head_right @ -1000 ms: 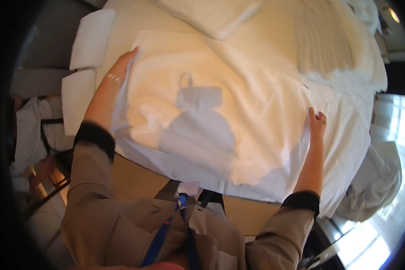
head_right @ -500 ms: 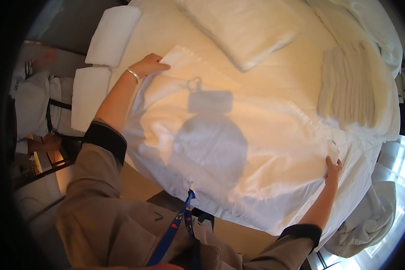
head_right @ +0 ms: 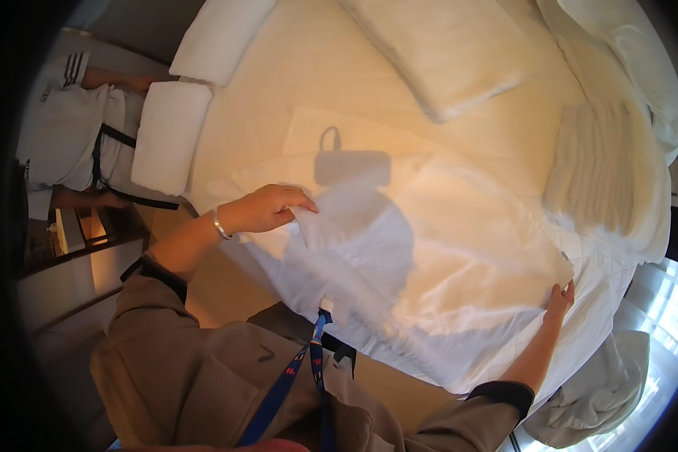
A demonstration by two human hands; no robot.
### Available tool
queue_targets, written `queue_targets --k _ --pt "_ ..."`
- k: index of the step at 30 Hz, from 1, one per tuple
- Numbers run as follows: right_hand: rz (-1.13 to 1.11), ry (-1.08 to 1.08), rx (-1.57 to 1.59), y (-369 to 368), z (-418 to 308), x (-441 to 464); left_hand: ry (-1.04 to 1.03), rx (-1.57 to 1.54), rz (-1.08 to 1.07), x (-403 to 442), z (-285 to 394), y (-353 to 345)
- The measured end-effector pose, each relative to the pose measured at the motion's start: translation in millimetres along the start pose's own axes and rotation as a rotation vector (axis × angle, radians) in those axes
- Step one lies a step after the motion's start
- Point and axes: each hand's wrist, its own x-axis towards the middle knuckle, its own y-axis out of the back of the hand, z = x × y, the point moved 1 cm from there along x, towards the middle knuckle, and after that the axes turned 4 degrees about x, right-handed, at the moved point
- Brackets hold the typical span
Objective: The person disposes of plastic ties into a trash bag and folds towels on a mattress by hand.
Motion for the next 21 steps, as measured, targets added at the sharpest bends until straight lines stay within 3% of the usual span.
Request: queue_targets --k 2,4,5,6,7,8,9,10,13,15,16,18,20,21 --pt "0.021 0.044 -0.132 -5 -1 0 0.169 -0.149 0.007 -1 -24 -12" --pt "0.0 0.083 -0.206 -7 5 3 0.343 -0.097 0.104 6 -48 0" --pt "-0.016 0.123 -0.283 -3 9 6 0.508 -0.211 0.32 15 -62 2" --pt "-0.016 0.125 -0.289 -1 8 9 0.512 -0.17 0.488 29 -78 15" --pt "-0.01 0.128 -0.349 0 7 11 0.6 -0.585 0.528 40 -101 26" --pt "-0.004 0.131 -0.408 1 6 13 0.659 -0.721 0.336 42 -83 50" --pt "0.0 0.128 -0.411 1 2 13 0.657 -0.722 0.331 45 -101 50" --pt "-0.037 0.032 -0.407 0 -4 13 0.441 -0.224 0.358 52 -108 51" --pt "-0.05 -0.103 -0.267 -8 -6 11 0.433 -0.103 0.189 77 -100 64" --pt "-0.026 -0.127 -0.117 -13 -9 12 0.764 0.132 -0.012 95 -79 84" --pt "-0.055 -0.107 -0.074 -10 -7 14 0.813 0.292 -0.114 103 -63 89" --pt "-0.069 -0.103 -0.035 1 0 8 0.805 0.152 -0.093 110 -91 92" --pt "-0.018 0.037 0.074 14 -4 9 0.783 0.003 -0.063 106 -103 98" --pt "-0.001 0.035 0.065 26 -13 5 0.654 -0.207 0.053 100 -101 103"
